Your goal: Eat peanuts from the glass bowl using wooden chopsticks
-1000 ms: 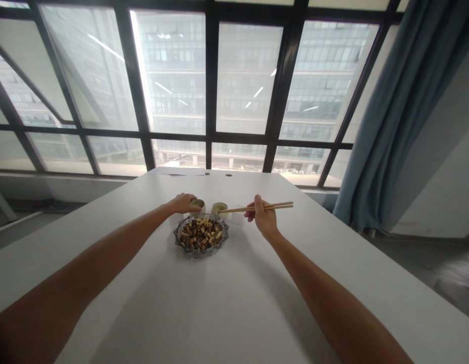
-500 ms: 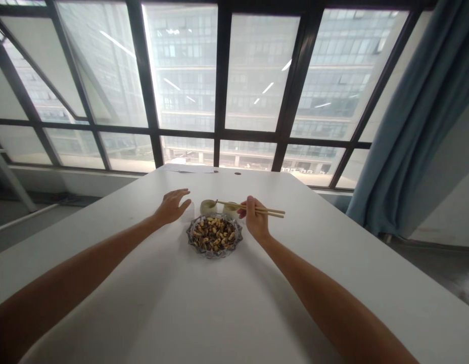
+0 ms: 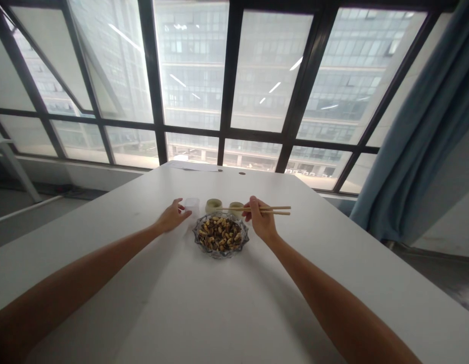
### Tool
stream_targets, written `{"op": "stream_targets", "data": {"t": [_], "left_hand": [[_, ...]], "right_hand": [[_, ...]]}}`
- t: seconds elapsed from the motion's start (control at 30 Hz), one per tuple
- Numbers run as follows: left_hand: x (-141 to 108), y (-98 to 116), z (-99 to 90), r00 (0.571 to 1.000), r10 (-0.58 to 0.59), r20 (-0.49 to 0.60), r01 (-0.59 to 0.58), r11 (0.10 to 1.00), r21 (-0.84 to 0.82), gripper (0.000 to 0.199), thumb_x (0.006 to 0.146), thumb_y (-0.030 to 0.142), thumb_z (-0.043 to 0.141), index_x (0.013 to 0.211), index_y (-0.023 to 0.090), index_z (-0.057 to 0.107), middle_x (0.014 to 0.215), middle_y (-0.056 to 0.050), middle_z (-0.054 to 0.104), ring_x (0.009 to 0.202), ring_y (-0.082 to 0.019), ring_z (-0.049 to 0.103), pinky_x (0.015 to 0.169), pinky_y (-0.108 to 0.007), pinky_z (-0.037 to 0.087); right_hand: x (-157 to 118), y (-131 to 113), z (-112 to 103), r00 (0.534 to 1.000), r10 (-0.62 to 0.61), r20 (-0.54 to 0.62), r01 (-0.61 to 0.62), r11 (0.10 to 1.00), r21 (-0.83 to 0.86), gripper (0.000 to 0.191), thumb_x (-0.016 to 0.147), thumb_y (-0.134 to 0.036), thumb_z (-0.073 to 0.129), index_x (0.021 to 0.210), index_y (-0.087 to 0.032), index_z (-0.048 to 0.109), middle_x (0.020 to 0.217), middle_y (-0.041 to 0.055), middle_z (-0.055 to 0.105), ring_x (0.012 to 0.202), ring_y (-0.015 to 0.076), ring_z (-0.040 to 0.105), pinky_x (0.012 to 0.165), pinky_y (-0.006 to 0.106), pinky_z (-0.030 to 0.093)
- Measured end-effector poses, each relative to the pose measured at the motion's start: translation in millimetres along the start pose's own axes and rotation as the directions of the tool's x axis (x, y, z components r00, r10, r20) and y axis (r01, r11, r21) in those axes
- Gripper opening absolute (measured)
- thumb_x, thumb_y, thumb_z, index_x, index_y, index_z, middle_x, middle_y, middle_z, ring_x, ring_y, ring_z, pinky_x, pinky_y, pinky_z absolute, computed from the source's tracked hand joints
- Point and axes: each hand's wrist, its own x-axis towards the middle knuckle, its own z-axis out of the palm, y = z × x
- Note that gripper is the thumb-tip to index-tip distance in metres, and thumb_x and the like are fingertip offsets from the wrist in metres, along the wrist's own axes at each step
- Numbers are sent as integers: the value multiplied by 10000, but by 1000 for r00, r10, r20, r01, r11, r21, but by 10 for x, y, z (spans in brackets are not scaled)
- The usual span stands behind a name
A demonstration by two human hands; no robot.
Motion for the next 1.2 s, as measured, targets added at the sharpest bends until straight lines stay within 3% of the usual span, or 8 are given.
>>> {"op": "stream_targets", "data": {"t": [0.17,0.37,0.5,0.67,0.83,1.03,1.1,1.2], "left_hand": [[-54,18,31,999,25,-42,-24,999,36,647,795,439,641,1321,121,438,1043,-114,688,995,-264,630,861,-360,465],[-243,104,44,939,147,-310,-159,987,-13,330,824,514,575,856,189,525,757,-24,582,702,-169,539,645,-284,406],[-412,273,72,955,245,-168,-270,951,-152,438,843,585,500,642,203,426,560,45,428,540,-109,391,557,-256,307],[-431,340,160,966,257,-11,-251,930,-268,507,777,652,532,591,199,403,534,54,380,537,-101,351,532,-251,267],[-391,343,141,958,277,80,-238,916,-323,541,771,699,494,595,189,444,552,42,402,558,-110,366,536,-252,278],[-411,357,101,943,301,143,-241,913,-330,582,790,729,462,588,183,462,536,42,406,559,-111,363,523,-244,268],[-417,349,100,932,316,175,-247,911,-331,583,806,726,449,595,182,464,534,42,407,557,-111,367,520,-243,264],[-421,335,105,919,335,209,-255,908,-332,582,806,728,451,608,180,467,544,44,400,557,-110,366,518,-244,258]], "right_hand": [[-304,-7,-295,1000,21,4,-21,999,-39,602,852,-715,499,630,-172,636,480,40,613,381,119,506,366,243,405],[-564,47,-367,996,-80,38,82,993,-80,573,878,-672,503,648,-171,656,500,37,620,408,117,522,389,236,421],[-531,-61,-371,998,-56,-24,55,997,-56,624,858,-705,496,557,-175,634,414,29,559,356,110,484,350,228,392],[-393,-188,-471,995,7,-104,-11,999,-42,658,831,-726,515,477,-175,578,330,13,476,289,88,410,298,205,306],[-407,-151,-452,992,80,97,-70,992,-104,639,831,-721,519,525,-167,601,357,11,503,298,88,418,305,203,308],[-520,-79,-342,917,49,396,41,976,-215,486,874,-599,569,659,-174,666,558,33,644,485,131,572,463,238,455],[-542,-32,-329,918,15,396,87,967,-240,438,876,-564,589,691,-178,681,596,38,661,535,144,593,506,251,474],[-549,44,-325,954,-22,299,96,967,-237,424,885,-559,580,736,-178,693,613,40,667,554,155,602,526,265,485]]}}
